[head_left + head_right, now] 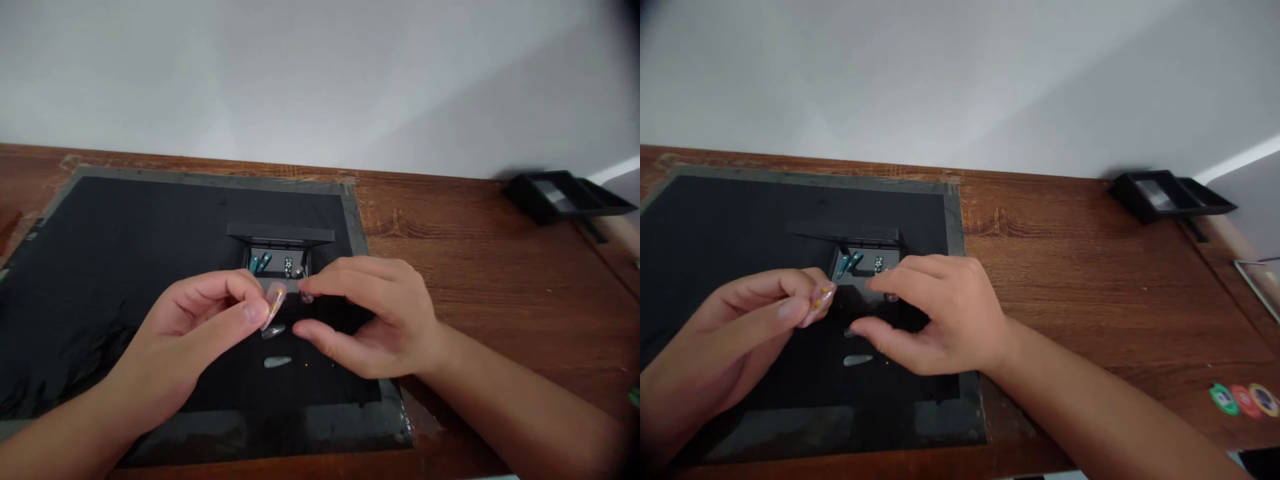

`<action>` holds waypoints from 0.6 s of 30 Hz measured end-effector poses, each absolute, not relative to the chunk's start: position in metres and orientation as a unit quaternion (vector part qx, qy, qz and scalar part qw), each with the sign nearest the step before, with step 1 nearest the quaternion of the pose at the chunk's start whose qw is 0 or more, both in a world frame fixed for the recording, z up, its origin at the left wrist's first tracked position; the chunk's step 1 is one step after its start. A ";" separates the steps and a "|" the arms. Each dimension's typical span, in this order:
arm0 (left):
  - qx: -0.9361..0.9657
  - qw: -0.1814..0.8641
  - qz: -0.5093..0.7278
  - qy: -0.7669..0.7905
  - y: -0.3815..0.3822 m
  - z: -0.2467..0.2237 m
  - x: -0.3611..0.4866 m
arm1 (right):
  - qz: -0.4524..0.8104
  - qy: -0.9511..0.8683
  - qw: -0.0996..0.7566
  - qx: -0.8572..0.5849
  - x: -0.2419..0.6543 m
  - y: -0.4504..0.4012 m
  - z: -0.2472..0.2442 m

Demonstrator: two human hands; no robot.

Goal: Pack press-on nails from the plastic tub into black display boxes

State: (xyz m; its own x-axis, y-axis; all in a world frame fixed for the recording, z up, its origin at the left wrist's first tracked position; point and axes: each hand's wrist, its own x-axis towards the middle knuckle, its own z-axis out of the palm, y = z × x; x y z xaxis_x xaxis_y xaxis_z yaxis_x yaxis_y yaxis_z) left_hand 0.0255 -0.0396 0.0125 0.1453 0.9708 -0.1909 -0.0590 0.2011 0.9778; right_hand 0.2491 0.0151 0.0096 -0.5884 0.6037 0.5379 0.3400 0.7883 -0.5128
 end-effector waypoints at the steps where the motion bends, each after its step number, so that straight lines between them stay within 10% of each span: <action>1: 0.468 0.594 0.425 0.498 -0.040 0.013 0.027 | 0.175 -0.866 0.384 -0.269 0.247 0.012 0.010; 18: 0.554 0.514 0.381 0.533 -0.041 0.020 0.037 | 0.074 -0.874 0.383 -0.289 0.242 -0.001 0.010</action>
